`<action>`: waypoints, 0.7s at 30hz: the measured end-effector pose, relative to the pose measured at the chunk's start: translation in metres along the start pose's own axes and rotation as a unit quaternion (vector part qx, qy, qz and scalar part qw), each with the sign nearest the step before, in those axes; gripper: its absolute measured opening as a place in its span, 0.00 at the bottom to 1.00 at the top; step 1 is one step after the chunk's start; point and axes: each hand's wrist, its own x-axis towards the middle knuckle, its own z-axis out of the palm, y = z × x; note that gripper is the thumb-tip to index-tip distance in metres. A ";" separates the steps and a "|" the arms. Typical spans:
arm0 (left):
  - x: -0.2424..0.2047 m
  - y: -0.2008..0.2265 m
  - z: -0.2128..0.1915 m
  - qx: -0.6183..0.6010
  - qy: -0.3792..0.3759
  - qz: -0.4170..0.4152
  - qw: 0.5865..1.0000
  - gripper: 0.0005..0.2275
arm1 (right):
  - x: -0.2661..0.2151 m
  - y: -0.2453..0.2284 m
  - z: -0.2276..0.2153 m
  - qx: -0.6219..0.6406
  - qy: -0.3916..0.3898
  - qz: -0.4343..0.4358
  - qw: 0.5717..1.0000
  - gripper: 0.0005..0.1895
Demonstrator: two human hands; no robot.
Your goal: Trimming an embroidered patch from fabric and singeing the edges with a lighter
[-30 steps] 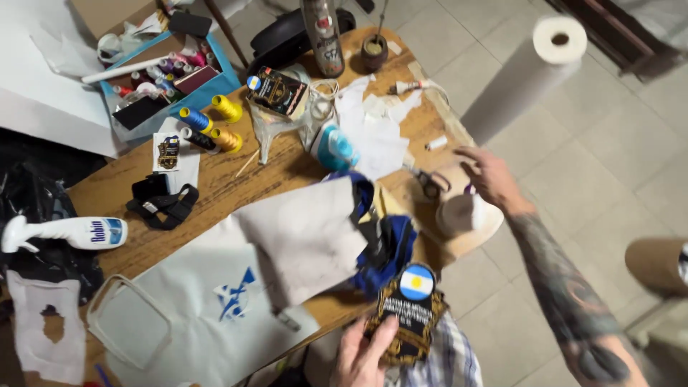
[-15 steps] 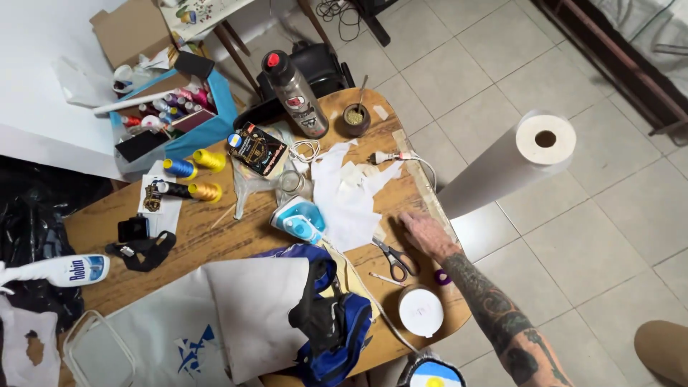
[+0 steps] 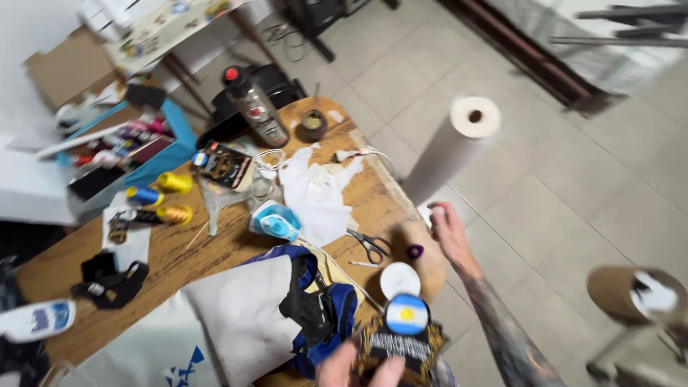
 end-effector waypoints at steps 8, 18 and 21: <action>-0.015 0.014 -0.063 0.051 -0.346 0.137 0.927 0.20 | -0.244 -0.073 -0.030 0.201 0.116 -0.139 0.963 0.16; -0.070 -0.017 -0.069 0.132 -0.458 0.143 0.867 0.19 | -0.367 -0.067 -0.044 0.292 0.290 -0.238 0.880 0.19; -0.091 -0.020 -0.066 0.080 -0.546 0.179 0.815 0.09 | -0.386 -0.063 -0.054 0.261 0.282 -0.248 0.889 0.16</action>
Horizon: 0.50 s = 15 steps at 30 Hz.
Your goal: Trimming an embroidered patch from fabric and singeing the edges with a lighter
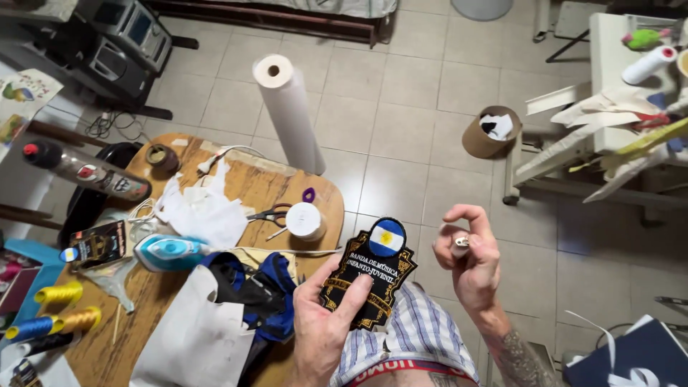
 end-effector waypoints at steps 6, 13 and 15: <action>0.003 -0.015 0.032 0.060 0.034 0.009 0.998 0.16 | -0.011 -0.013 -0.040 0.017 0.072 0.013 0.997 0.07; 0.007 -0.022 0.066 -0.007 0.027 -0.044 0.999 0.15 | -0.013 -0.012 -0.073 0.010 0.121 0.048 0.991 0.07; 0.007 -0.026 0.073 0.009 0.031 -0.015 0.999 0.14 | -0.015 -0.008 -0.083 0.056 0.136 0.072 0.986 0.13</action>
